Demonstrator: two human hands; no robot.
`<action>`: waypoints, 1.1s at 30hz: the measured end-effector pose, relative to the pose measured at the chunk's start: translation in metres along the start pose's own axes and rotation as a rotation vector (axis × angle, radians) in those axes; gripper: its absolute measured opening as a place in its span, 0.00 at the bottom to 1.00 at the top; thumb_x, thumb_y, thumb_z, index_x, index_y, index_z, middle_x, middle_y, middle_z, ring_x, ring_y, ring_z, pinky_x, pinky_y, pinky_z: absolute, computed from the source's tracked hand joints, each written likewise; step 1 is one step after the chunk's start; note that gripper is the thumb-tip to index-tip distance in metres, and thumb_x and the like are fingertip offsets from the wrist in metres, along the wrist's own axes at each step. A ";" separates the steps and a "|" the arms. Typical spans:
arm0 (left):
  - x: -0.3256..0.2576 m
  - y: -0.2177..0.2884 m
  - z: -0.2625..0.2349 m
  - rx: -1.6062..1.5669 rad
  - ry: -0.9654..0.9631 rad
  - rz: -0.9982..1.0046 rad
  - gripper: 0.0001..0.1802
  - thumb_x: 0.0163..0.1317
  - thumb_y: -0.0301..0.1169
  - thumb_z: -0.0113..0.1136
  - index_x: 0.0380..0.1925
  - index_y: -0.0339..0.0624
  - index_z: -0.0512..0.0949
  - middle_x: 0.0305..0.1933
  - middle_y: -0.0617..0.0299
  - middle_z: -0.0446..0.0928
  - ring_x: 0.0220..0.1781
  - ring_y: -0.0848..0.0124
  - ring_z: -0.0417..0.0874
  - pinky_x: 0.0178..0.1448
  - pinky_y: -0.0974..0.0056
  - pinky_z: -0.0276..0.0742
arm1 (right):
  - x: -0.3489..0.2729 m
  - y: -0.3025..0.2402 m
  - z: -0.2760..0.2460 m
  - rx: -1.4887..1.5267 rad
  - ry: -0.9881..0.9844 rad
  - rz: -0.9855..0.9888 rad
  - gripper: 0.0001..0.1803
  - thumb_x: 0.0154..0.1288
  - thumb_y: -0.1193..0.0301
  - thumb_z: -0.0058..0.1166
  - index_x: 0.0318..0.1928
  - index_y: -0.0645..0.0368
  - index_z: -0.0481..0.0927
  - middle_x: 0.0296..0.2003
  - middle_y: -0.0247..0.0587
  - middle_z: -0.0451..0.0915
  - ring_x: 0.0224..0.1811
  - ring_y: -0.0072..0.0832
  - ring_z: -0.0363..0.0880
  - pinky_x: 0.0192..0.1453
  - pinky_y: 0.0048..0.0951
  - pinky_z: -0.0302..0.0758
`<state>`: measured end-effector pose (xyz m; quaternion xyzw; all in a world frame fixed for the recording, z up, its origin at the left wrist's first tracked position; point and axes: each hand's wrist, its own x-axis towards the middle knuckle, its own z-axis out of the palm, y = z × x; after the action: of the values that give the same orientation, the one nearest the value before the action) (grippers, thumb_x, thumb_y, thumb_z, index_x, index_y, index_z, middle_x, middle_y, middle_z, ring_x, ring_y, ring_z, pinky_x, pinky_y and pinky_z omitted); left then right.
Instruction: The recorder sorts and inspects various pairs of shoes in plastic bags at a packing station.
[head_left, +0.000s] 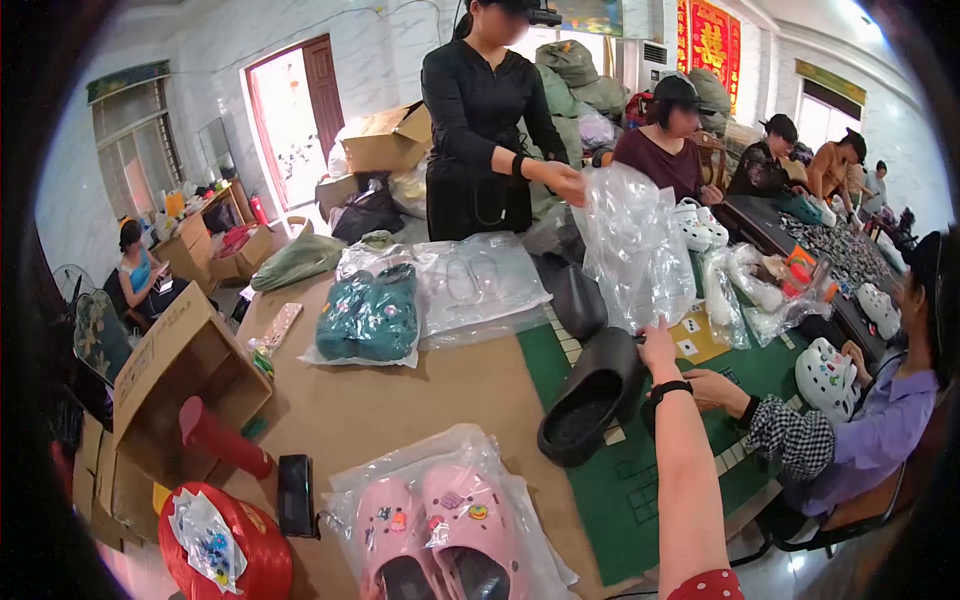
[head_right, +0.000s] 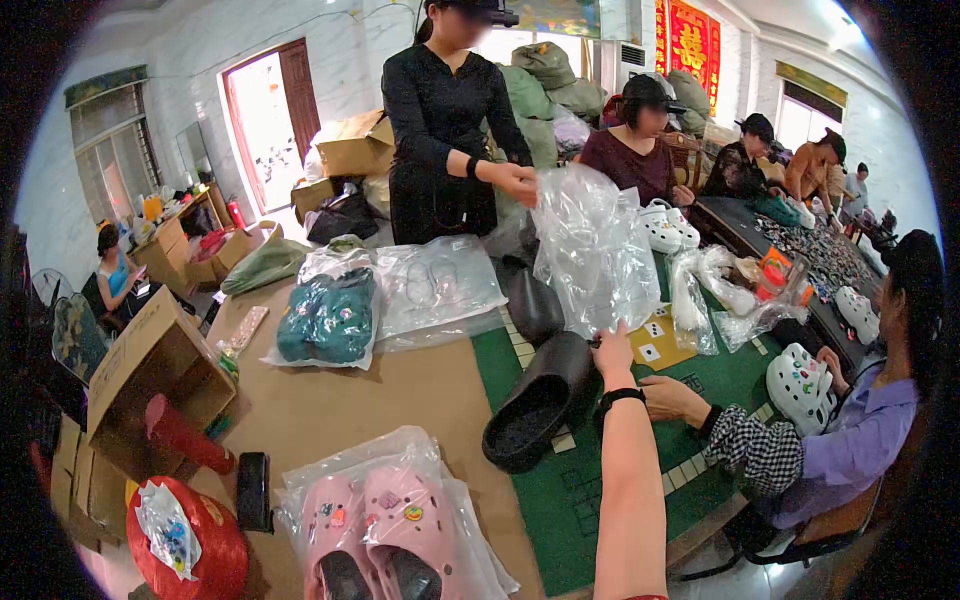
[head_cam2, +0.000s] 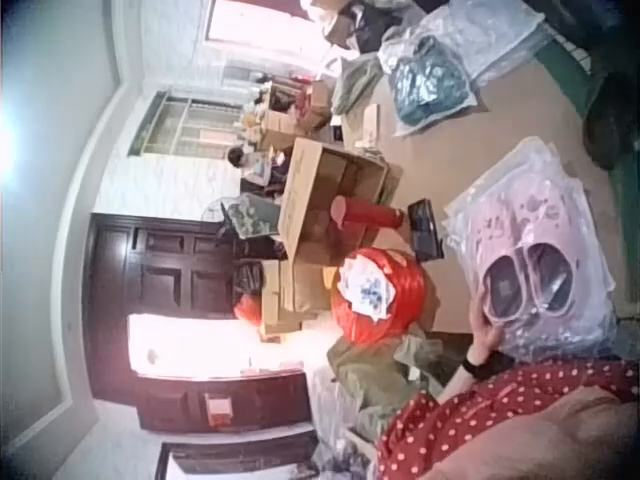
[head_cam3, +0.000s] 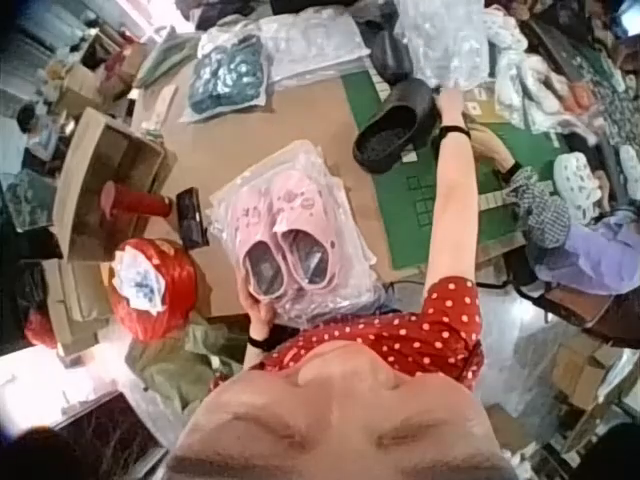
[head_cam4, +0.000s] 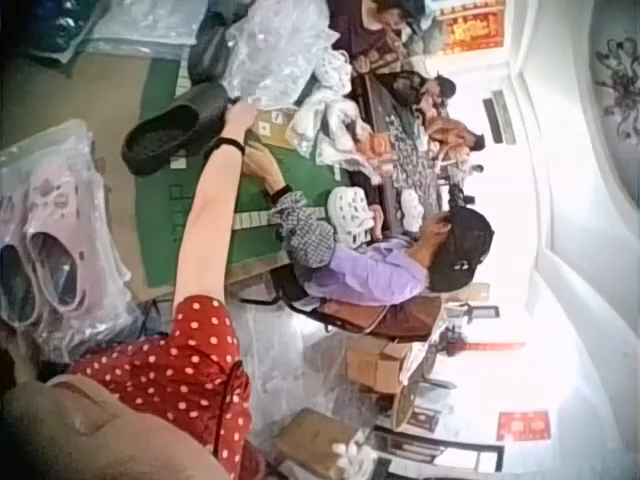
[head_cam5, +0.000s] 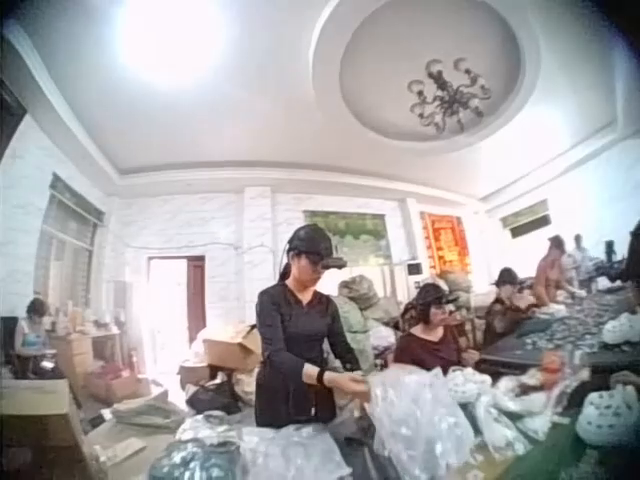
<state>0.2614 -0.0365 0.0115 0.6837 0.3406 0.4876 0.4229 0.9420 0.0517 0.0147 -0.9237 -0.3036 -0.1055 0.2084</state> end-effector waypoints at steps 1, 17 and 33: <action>0.001 -0.001 0.000 -0.011 0.004 -0.010 0.40 0.64 0.45 0.60 0.67 0.31 0.61 0.70 0.43 0.63 0.71 0.54 0.65 0.73 0.52 0.57 | 0.002 0.004 0.005 -0.031 -0.007 -0.027 0.18 0.56 0.60 0.64 0.48 0.49 0.83 0.47 0.47 0.79 0.52 0.50 0.77 0.56 0.46 0.76; 0.023 0.024 -0.002 0.090 -0.046 0.119 0.37 0.64 0.43 0.60 0.65 0.28 0.64 0.67 0.42 0.67 0.70 0.52 0.67 0.72 0.52 0.60 | -0.100 -0.076 -0.066 0.617 0.163 -0.074 0.40 0.55 0.51 0.67 0.60 0.65 0.71 0.55 0.59 0.73 0.58 0.50 0.71 0.63 0.43 0.68; 0.021 0.010 -0.011 0.054 -0.091 0.032 0.52 0.52 0.51 0.69 0.70 0.32 0.56 0.74 0.38 0.54 0.75 0.48 0.58 0.74 0.50 0.56 | -0.331 -0.151 -0.154 0.586 -0.245 -0.564 0.36 0.62 0.52 0.61 0.61 0.67 0.70 0.61 0.63 0.69 0.67 0.53 0.64 0.71 0.46 0.60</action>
<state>0.2571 -0.0197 0.0307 0.7216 0.3232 0.4532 0.4116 0.5779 -0.0784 0.0942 -0.7121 -0.5840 0.0427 0.3874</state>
